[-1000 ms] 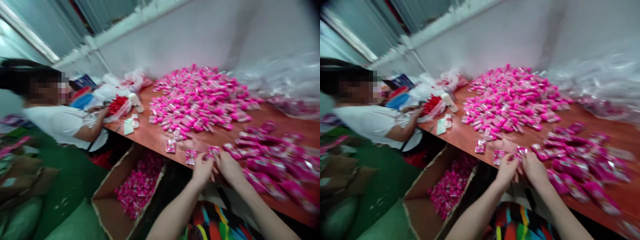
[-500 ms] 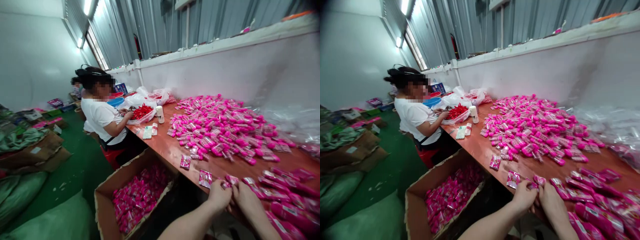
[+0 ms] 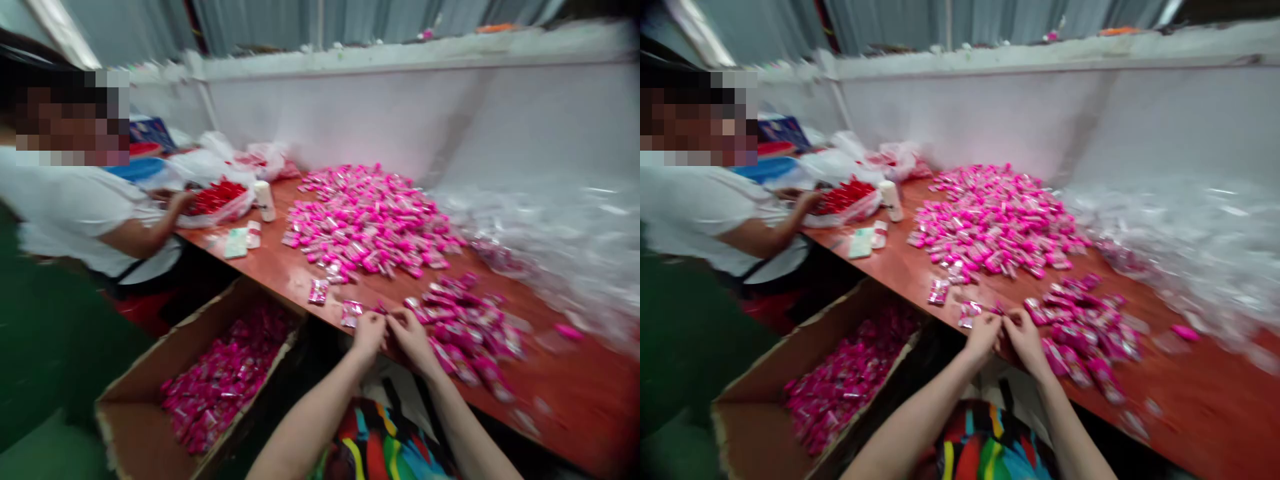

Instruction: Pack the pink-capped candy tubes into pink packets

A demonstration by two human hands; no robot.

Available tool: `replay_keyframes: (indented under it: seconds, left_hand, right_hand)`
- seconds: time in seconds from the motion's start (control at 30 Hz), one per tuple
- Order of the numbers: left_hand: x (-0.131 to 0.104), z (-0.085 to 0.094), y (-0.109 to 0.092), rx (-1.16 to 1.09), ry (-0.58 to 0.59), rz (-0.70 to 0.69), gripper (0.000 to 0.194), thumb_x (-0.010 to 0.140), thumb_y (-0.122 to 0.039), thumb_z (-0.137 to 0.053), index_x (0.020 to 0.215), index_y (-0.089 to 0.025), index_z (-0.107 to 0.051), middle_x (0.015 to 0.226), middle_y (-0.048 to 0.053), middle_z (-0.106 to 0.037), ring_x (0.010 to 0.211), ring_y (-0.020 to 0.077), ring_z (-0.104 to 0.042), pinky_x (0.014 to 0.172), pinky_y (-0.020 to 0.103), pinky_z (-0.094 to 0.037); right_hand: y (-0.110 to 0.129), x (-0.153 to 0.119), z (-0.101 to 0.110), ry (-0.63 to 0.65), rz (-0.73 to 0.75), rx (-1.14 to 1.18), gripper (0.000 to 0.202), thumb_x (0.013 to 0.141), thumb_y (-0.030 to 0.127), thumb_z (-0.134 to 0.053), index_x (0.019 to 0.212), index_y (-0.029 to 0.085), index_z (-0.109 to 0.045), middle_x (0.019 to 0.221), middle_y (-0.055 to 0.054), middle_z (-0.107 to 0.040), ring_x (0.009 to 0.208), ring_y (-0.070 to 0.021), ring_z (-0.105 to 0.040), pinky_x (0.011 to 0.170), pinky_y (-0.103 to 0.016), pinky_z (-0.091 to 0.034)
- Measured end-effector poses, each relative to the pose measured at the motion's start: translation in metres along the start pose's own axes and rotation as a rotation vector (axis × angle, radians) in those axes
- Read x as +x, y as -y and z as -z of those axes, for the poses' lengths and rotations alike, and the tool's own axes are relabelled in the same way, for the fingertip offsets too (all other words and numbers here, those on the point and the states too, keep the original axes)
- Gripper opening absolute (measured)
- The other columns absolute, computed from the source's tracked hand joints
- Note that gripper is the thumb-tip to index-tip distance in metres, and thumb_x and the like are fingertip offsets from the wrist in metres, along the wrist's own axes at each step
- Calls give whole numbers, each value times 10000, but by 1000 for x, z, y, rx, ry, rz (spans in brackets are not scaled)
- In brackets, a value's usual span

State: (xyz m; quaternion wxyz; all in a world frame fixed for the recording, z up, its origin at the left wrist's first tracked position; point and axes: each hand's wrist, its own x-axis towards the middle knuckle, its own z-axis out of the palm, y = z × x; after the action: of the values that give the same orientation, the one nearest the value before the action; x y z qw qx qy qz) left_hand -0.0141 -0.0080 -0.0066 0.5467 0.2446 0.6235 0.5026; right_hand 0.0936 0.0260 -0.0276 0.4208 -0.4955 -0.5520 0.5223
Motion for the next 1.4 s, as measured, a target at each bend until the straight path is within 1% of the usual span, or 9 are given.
replay_keyframes:
  seconds: [0.1, 0.23, 0.5, 0.77, 0.87, 1.0, 1.07, 1.23, 1.4]
  left_hand:
    - [5, 0, -1, -55, 30, -6, 232, 830, -386, -601, 751, -177, -539, 508, -54, -530, 315, 60, -418, 339, 167, -286]
    - [21, -1, 3, -97, 114, -7, 291, 784, -442, -642, 774, -174, -531, 547, -57, -557, 320, 50, -426, 334, 159, -257]
    - [22, -5, -1, -11, 133, -25, 325, 794, -444, -666, 680, -178, -519, 499, -53, -540, 326, 59, -421, 336, 180, -258]
    - [23, -5, -9, 221, 127, 2, 383, 885, -466, -561, 610, -210, -488, 440, -28, -511, 305, 103, -394, 354, 221, -250]
    - [24, 1, -20, 526, 131, -89, 409, 877, -498, -582, 605, -195, -550, 463, 27, -549, 349, 164, -472, 408, 264, -316]
    - [19, 12, -38, 1338, -43, -376, 535, 965, -517, -409, 743, -123, -696, 619, 164, -639, 627, 323, -664, 589, 367, -454]
    - [16, 16, -45, 1498, -123, -435, 582, 987, -501, -353, 810, -92, -727, 693, 202, -664, 680, 359, -684, 609, 399, -470]
    - [22, 16, -44, 1152, -342, -676, 465, 939, -493, -499, 1165, -136, -694, 1265, 230, -618, 941, 363, -697, 637, 399, -515]
    - [54, 21, -25, 775, -130, -613, 274, 882, -340, -583, 1039, -180, -741, 1100, 165, -685, 1047, 335, -673, 922, 452, -521]
  right_hand:
    - [6, 6, -3, -46, -54, 16, 451, 733, 504, -712, 1006, 185, -546, 801, -9, -636, 680, -155, -597, 620, -274, -488]
    - [-8, 23, 2, -61, -141, 56, 352, 837, 406, -619, 1091, 180, -530, 598, 101, -492, 407, -66, -344, 421, -191, -328]
    - [-23, 35, 5, -42, -18, 176, 283, 846, 210, -581, 1123, 199, -520, 824, 36, -627, 748, -104, -612, 716, -213, -487]
    - [-10, 39, 24, -97, 2, -87, 355, 943, 205, -479, 1297, 202, -458, 700, 53, -592, 574, -99, -550, 587, -222, -454]
    - [-5, 44, 30, -111, -45, -16, 343, 936, 232, -500, 1276, 199, -463, 608, 82, -559, 477, -87, -480, 474, -193, -383]
    - [3, 46, 34, -57, -156, 193, 216, 917, 341, -536, 1068, 189, -512, 620, 76, -606, 363, -43, -360, 383, -181, -257]
    - [9, 44, 34, -4, -187, 259, 218, 901, 397, -555, 936, 187, -509, 636, 59, -635, 349, -29, -347, 375, -179, -229]
    - [14, 41, 26, 120, -199, 182, 296, 901, 454, -563, 787, 190, -493, 560, 43, -624, 360, -42, -372, 379, -180, -246]
    - [4, 48, 19, 127, -176, 74, 315, 919, 483, -536, 786, 198, -519, 513, 75, -555, 370, -55, -384, 387, -183, -274]
